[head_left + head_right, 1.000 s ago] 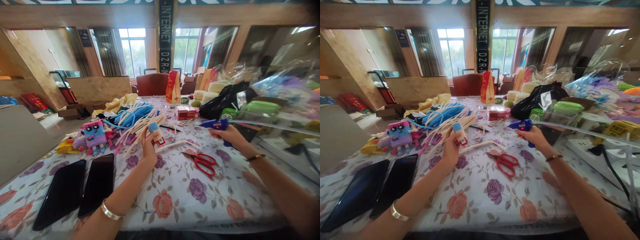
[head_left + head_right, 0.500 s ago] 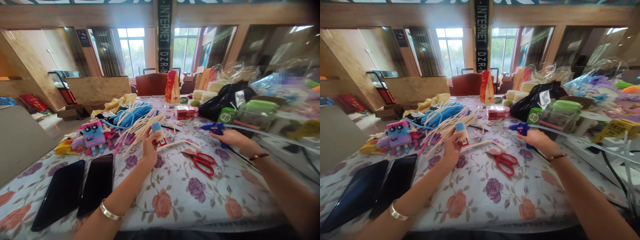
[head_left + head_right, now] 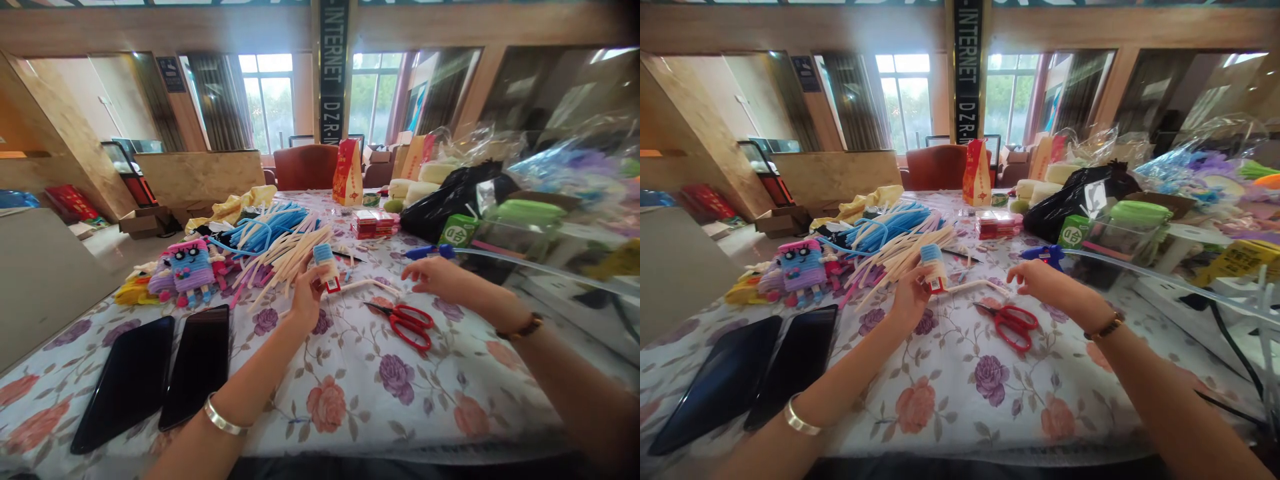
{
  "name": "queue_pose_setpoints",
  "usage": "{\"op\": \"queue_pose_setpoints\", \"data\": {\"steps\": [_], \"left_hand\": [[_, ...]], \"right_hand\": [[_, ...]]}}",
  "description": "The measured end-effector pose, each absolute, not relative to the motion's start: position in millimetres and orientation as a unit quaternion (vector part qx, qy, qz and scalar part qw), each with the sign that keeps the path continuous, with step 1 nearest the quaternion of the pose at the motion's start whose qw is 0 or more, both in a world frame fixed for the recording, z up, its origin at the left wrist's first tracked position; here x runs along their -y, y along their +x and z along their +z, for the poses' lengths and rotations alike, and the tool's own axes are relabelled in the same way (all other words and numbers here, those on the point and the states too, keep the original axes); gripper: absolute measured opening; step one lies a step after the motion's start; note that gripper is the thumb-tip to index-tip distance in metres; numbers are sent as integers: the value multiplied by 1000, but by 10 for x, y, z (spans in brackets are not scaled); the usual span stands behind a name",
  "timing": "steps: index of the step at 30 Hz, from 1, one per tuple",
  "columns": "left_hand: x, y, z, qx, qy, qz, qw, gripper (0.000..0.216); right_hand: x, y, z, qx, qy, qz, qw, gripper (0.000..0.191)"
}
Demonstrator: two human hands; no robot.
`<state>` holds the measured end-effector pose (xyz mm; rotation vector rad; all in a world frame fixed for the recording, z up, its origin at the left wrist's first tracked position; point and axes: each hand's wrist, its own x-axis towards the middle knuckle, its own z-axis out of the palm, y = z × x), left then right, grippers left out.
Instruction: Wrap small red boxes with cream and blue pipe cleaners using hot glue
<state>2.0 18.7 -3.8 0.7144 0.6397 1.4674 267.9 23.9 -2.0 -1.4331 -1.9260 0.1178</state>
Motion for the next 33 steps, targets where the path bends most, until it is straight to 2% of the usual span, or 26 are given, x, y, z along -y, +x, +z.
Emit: {"op": "queue_pose_setpoints", "data": {"steps": [3,5,12,19,27,33], "left_hand": [[-194,19,-50,-271,313,641,646,32],[-199,18,-62,-264,314,638,651,35],[-175,25,-57,-234,327,633,661,46],[-129,29,-30,-216,365,619,661,51],[-96,35,-21,-221,392,615,648,53],[-87,41,-22,-238,406,609,638,55]], "right_hand": [[-278,2622,-43,815,-513,99,252,21],[-289,2589,-48,833,-497,110,216,19],[-295,2501,-60,852,-475,121,186,14],[-185,2379,108,832,-461,117,285,20],[133,1884,182,739,-463,52,487,22],[199,1645,-51,729,-433,44,529,18]]}}
